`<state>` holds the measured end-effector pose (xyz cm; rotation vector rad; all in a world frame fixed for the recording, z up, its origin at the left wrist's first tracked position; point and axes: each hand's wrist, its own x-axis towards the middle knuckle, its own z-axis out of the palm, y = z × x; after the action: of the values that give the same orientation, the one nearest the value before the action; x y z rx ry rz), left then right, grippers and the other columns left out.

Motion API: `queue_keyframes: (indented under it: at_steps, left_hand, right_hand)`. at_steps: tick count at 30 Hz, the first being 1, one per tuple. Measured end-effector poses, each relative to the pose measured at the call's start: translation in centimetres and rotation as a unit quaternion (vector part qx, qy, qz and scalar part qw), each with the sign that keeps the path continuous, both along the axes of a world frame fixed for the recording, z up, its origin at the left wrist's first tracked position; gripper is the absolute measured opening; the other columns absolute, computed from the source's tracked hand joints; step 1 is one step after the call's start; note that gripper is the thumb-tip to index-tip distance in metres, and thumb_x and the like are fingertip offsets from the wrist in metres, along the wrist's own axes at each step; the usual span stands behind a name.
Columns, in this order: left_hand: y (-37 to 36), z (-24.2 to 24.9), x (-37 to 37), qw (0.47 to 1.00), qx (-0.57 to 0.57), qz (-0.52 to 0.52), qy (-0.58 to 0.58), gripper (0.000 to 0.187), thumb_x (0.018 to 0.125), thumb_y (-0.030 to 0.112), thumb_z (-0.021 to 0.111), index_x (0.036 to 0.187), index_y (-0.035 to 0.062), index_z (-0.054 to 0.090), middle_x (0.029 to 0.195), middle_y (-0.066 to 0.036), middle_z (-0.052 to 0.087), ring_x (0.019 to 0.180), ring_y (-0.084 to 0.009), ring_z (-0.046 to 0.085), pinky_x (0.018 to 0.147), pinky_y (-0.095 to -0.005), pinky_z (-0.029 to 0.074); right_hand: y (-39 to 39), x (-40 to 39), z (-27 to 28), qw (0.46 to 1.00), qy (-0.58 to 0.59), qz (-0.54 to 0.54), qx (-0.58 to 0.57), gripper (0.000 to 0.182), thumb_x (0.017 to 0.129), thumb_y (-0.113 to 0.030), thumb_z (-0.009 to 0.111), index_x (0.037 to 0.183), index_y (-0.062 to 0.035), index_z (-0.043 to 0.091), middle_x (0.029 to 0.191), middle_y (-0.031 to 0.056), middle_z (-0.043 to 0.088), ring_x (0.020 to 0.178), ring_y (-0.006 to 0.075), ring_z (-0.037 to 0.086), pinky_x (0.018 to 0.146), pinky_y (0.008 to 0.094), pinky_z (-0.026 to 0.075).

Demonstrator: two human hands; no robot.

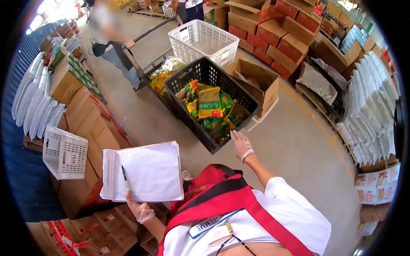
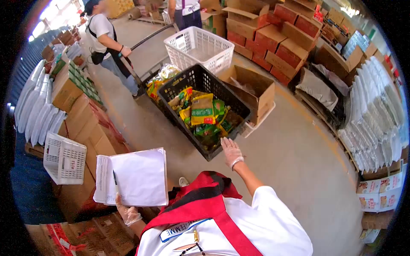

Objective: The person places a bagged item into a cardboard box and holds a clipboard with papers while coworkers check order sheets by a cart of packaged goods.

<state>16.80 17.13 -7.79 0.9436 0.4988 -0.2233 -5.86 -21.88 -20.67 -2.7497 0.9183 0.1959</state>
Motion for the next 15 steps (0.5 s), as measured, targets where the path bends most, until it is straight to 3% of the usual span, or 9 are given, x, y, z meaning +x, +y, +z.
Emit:
queue_keyframes:
  at_steps: [2,4,7,12,15]
  left_hand:
    - [0.4,-1.5,-0.9,1.000,-0.014,0.000,0.023,0.041,0.081,0.022,0.064,0.115,0.0022,0.054,0.115,-0.013,0.056,0.101,-0.0238,0.055,0.088,-0.0353,0.049]
    - [1.1,-4.0,-2.6,0.988,0.111,-0.036,-0.100,0.039,0.083,0.022,0.061,0.117,0.0028,0.054,0.116,-0.013,0.055,0.101,-0.0240,0.055,0.088,-0.0351,0.049]
    - [1.7,-5.9,-3.3,0.997,0.040,-0.020,-0.062,0.038,0.085,0.019,0.060,0.118,0.0031,0.053,0.116,-0.015,0.054,0.102,-0.0232,0.055,0.089,-0.0351,0.049]
    - [1.3,-8.2,-6.0,0.999,-0.028,0.011,-0.009,0.037,0.083,0.019,0.061,0.115,0.0033,0.054,0.115,-0.015,0.055,0.103,-0.0232,0.055,0.089,-0.0363,0.049]
    - [1.4,-12.1,-7.4,0.982,0.145,0.033,-0.119,0.037,0.081,0.022,0.062,0.112,0.0034,0.056,0.113,-0.013,0.057,0.102,-0.0238,0.055,0.088,-0.0389,0.049]
  right_hand:
    - [-0.3,0.6,-1.9,1.000,-0.005,-0.003,0.013,0.071,0.077,-0.006,0.048,0.142,-0.0074,0.020,0.146,0.0127,0.025,0.133,0.0297,0.028,0.109,0.0398,0.023]
    - [-0.4,1.0,-3.4,1.000,-0.013,-0.003,0.024,0.072,0.077,-0.005,0.048,0.142,-0.0076,0.018,0.147,0.0127,0.023,0.133,0.0298,0.027,0.109,0.0390,0.023]
    - [-1.0,2.2,-4.3,0.999,0.028,0.028,0.034,0.079,0.076,-0.002,0.047,0.145,-0.0100,0.010,0.150,0.0113,0.015,0.136,0.0291,0.023,0.109,0.0381,0.021]
    - [-1.7,4.7,-6.7,0.998,0.031,0.039,0.045,0.076,0.077,-0.003,0.045,0.145,-0.0108,0.012,0.150,0.0098,0.016,0.136,0.0286,0.022,0.110,0.0383,0.020]
    - [-3.0,7.4,-10.8,0.999,0.026,0.036,0.032,0.077,0.075,-0.004,0.047,0.145,-0.0116,0.014,0.150,0.0099,0.017,0.135,0.0307,0.024,0.109,0.0383,0.022]
